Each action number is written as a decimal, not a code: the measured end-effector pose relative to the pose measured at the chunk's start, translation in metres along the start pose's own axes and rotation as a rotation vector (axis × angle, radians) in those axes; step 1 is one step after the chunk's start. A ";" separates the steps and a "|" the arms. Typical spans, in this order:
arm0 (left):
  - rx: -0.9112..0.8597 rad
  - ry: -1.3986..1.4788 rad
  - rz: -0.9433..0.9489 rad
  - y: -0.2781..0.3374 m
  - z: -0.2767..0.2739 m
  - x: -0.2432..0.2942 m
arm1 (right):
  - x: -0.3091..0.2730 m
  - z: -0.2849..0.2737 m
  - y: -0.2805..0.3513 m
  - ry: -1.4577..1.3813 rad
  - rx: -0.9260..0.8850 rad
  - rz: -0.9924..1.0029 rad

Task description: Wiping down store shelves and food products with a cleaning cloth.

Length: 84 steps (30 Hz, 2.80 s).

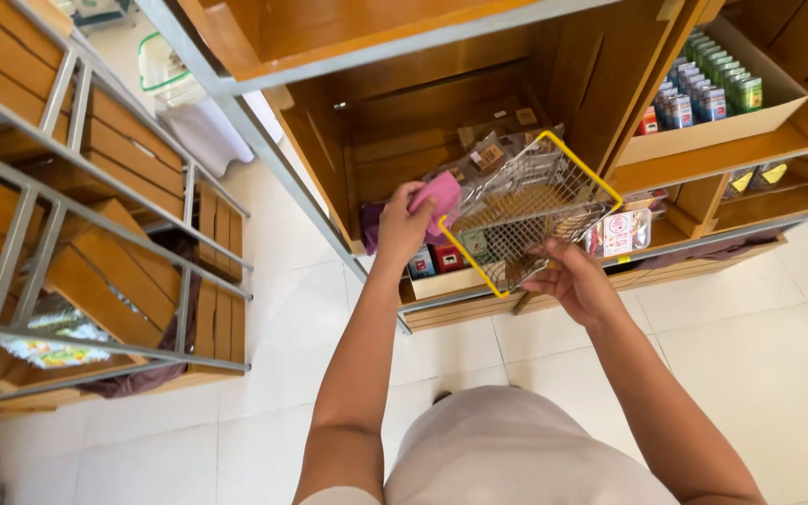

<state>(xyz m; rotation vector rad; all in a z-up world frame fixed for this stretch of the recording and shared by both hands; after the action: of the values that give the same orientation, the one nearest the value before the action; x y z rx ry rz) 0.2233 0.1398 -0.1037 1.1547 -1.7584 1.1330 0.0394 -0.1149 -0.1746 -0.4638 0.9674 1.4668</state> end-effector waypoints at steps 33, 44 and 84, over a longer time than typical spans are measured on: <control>-0.142 -0.414 0.229 -0.041 0.034 -0.058 | 0.009 0.025 -0.006 0.084 0.117 -0.003; -0.555 -0.901 -0.025 0.028 0.033 -0.088 | 0.018 0.023 -0.001 0.036 -0.033 0.052; -0.286 -0.242 0.254 0.086 0.054 0.147 | 0.029 0.001 0.007 0.092 -0.163 0.165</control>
<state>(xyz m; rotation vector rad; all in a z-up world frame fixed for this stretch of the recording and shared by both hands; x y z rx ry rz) 0.0887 0.0642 -0.0132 0.9440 -2.2212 0.8700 0.0279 -0.0955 -0.1946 -0.5850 0.9808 1.6943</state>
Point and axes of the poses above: each hand's wrist, its own y-axis away from the middle knuckle, its own z-axis out of the palm, x = y × z, the point moved 10 cm from there along -y, towards the middle knuckle, and after that the axes turned 4 degrees about z, right-handed, at the moved point
